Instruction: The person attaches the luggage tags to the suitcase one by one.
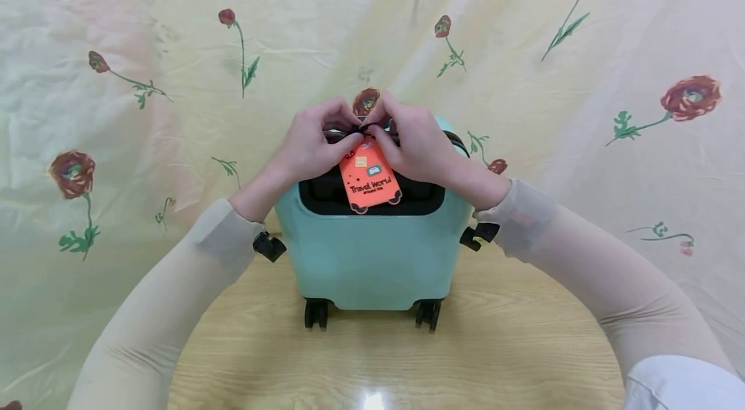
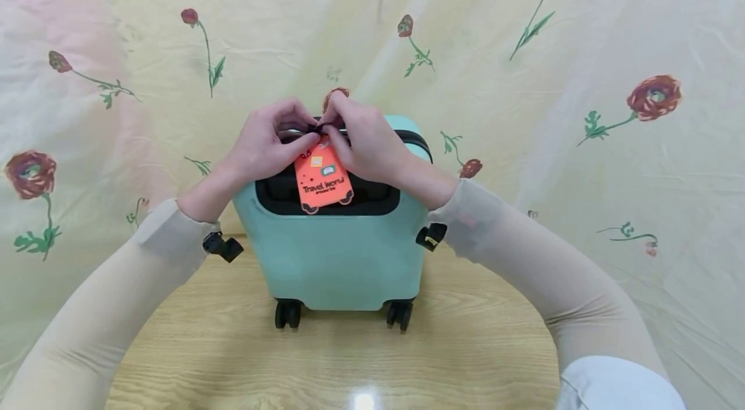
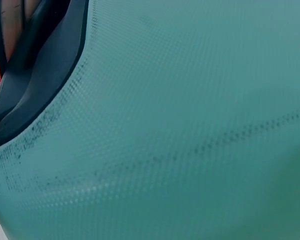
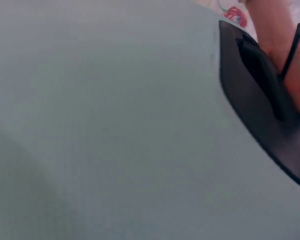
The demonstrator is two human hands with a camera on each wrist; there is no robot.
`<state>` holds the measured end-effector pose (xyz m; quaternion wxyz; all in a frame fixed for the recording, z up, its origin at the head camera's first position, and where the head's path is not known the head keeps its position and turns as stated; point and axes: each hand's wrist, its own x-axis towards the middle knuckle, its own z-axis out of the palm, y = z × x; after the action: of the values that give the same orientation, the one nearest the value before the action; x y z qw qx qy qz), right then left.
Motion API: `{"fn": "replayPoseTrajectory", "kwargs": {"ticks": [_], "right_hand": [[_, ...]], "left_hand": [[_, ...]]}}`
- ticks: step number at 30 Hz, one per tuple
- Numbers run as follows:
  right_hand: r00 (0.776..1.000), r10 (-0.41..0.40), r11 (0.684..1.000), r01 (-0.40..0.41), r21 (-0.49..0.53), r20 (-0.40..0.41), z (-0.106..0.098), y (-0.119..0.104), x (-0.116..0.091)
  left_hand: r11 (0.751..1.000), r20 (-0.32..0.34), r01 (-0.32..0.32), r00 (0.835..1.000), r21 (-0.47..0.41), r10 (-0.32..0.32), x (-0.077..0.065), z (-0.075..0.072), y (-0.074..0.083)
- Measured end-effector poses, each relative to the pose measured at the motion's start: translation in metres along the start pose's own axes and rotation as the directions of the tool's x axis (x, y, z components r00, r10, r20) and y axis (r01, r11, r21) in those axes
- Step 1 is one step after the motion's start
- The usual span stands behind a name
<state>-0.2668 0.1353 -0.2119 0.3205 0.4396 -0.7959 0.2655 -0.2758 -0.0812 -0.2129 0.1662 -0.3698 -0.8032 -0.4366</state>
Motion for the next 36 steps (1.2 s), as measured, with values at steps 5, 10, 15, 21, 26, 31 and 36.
{"fn": "replayPoseTrajectory", "kwargs": {"ticks": [5, 10, 15, 21, 26, 31, 36], "right_hand": [[1.000, 0.000, 1.000, 0.000, 0.011, -0.003, -0.0009, 0.0006, -0.0001], [1.000, 0.001, 0.999, -0.002, 0.040, 0.010, -0.0011, 0.0029, 0.0012], [0.999, 0.024, 0.997, -0.026, 0.074, 0.032, -0.0022, 0.0049, 0.0025], [0.998, 0.033, 0.995, -0.038, 0.090, 0.049, -0.0033, 0.0044, 0.0030], [0.999, 0.027, 0.993, -0.031, 0.110, 0.041, -0.0026, 0.0055, 0.0031], [1.000, 0.012, 0.990, -0.016, 0.137, 0.026, -0.0028, 0.0050, 0.0031], [1.000, -0.007, 0.989, 0.006, 0.147, 0.011, -0.0022, 0.0055, 0.0032]], "left_hand": [[1.000, -0.002, 0.014, 1.000, 0.008, -0.014, -0.0010, -0.0009, -0.0002], [0.999, -0.005, 0.023, 1.000, 0.029, -0.023, -0.0017, -0.0016, -0.0001], [0.999, -0.016, 0.016, 1.000, 0.028, -0.016, -0.0014, -0.0010, -0.0010], [1.000, -0.037, 0.007, 0.999, 0.030, -0.006, -0.0016, -0.0008, -0.0007], [0.999, -0.042, 0.013, 0.999, 0.044, -0.012, -0.0020, -0.0014, 0.0000], [0.998, -0.045, 0.008, 0.999, 0.060, -0.005, -0.0007, -0.0016, 0.0000], [0.998, -0.050, 0.011, 0.999, 0.058, -0.008, -0.0003, -0.0017, -0.0008]]}}
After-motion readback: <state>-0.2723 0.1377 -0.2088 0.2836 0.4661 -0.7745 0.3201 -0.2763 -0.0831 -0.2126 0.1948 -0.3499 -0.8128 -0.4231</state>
